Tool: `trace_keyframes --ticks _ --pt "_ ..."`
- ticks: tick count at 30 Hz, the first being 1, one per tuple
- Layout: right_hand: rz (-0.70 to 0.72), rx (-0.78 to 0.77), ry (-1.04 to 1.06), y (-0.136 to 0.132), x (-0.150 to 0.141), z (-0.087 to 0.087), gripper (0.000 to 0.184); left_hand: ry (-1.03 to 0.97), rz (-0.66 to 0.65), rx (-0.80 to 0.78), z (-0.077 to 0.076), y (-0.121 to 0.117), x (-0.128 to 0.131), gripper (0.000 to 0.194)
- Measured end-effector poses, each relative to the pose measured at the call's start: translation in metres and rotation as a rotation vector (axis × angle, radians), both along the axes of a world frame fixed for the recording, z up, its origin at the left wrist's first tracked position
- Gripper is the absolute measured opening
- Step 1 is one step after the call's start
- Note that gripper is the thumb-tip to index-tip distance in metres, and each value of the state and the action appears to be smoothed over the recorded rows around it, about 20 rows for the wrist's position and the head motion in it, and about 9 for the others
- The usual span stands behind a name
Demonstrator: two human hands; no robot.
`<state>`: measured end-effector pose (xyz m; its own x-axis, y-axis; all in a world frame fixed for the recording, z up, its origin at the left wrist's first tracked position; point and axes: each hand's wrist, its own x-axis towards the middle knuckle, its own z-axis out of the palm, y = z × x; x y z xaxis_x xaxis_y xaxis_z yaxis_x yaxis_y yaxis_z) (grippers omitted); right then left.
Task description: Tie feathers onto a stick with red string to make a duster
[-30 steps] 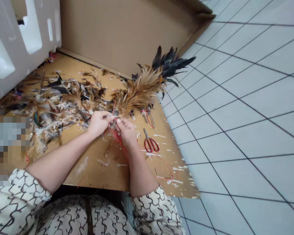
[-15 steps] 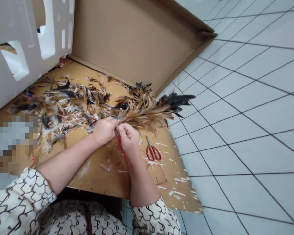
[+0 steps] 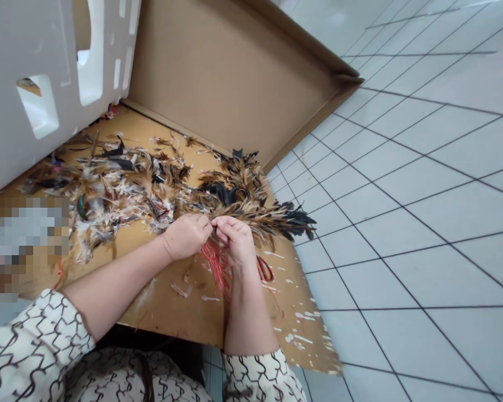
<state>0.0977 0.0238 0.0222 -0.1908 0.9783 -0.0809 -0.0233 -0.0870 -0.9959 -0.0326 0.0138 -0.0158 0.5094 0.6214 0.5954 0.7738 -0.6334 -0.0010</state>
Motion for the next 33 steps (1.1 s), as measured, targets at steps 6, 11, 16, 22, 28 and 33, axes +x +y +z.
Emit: trace_keyframes --ticks 6,11,16,22,28,33 --pt "0.005 -0.028 0.047 -0.002 0.002 0.009 0.018 -0.065 0.006 0.249 -0.002 -0.003 0.003 0.028" --pt "0.02 -0.035 0.089 -0.003 0.005 0.013 0.017 -0.127 0.008 0.345 -0.001 -0.005 0.002 0.029" --pt "0.041 -0.042 0.08 -0.003 0.007 0.017 0.018 -0.117 -0.023 0.323 0.0 -0.006 0.001 0.031" --pt "0.081 -0.031 0.053 -0.003 0.008 0.022 0.022 -0.103 -0.012 0.169 0.003 -0.006 0.001 0.031" --pt "0.134 -0.073 0.003 -0.001 0.008 0.025 0.027 -0.11 -0.007 0.021 0.009 -0.006 -0.001 0.027" --pt "0.044 0.201 -0.309 0.003 0.018 0.038 0.017 -0.157 0.054 -0.091 0.014 -0.005 -0.006 0.023"
